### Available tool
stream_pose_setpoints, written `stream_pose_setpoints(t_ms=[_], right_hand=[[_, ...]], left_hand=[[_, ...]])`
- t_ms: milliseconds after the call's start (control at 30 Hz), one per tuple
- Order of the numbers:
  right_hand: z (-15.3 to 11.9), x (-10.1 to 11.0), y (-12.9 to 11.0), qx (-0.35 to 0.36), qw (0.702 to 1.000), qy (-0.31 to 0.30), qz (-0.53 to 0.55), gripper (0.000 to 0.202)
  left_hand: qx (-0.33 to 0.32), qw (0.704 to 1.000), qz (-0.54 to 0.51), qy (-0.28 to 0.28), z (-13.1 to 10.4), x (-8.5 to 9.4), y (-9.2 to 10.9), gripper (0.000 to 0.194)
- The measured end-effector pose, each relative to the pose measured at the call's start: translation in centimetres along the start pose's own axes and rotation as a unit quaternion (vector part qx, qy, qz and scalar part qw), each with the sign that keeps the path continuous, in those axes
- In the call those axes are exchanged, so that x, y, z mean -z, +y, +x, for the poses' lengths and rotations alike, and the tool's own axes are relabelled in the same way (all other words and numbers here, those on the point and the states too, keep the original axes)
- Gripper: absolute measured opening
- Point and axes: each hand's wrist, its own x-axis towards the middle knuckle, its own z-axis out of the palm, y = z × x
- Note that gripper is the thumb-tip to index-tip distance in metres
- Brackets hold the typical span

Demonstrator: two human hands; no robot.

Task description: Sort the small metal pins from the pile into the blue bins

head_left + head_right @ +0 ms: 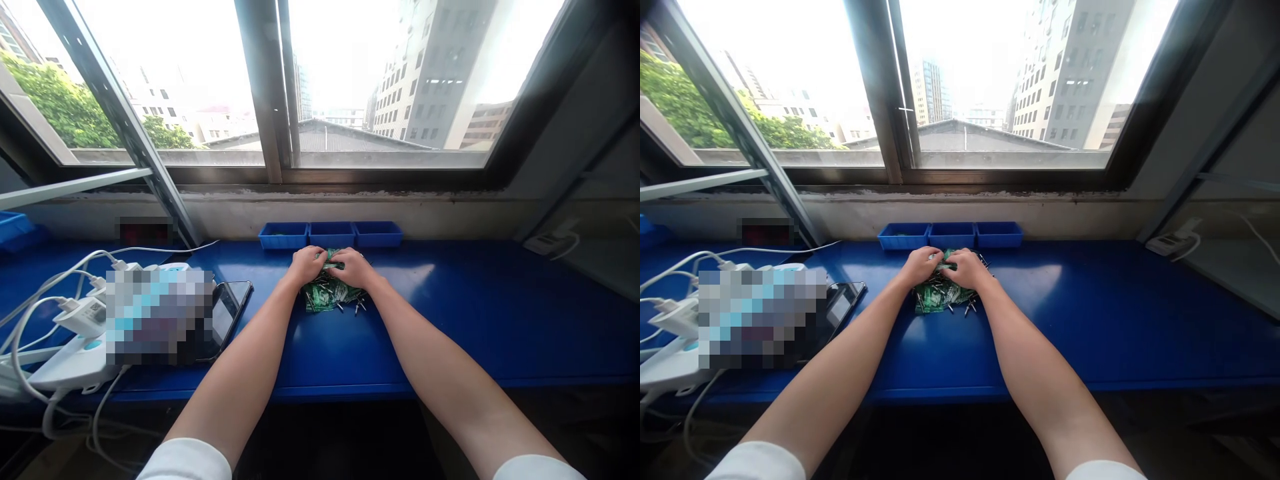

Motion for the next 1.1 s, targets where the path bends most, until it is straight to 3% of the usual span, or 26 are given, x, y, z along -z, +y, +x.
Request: stream_pose_setpoints(t_ms=[167,300,467,567,667,833,1100], right_hand=[[0.3,0.2,0.2,0.008,1.000,0.025,-0.008,0.043],[0.4,0.4,0.1,-0.025,0.998,0.059,0.004,0.056],[0.2,0.8,-0.6,-0.090,0.986,0.067,0.122,0.057],[0.2,1.1,-0.9,-0.118,0.975,0.072,0.173,0.053],[0.4,1.2,-1.1,-0.123,0.966,0.064,0.217,0.045],[0.6,0.7,-0.6,-0.097,0.957,0.086,0.258,0.039],[0.6,0.5,-0.3,-0.101,0.964,0.102,0.225,0.030]], left_hand=[[0.034,0.982,-0.177,0.063,-0.1,0.9,1.2,0.041],[0.012,0.960,-0.279,0.026,-0.3,1.2,1.6,0.035],[0.019,0.930,-0.366,-0.022,-0.3,1.3,2.0,0.049],[0.024,0.928,-0.372,-0.021,-0.1,1.4,2.2,0.048],[0.021,0.936,-0.351,-0.013,0.0,1.5,2.0,0.034],[-0.007,0.960,-0.273,0.058,0.0,1.4,1.5,0.011],[-0.005,0.957,-0.285,0.047,-0.1,1.3,1.2,0.016]])
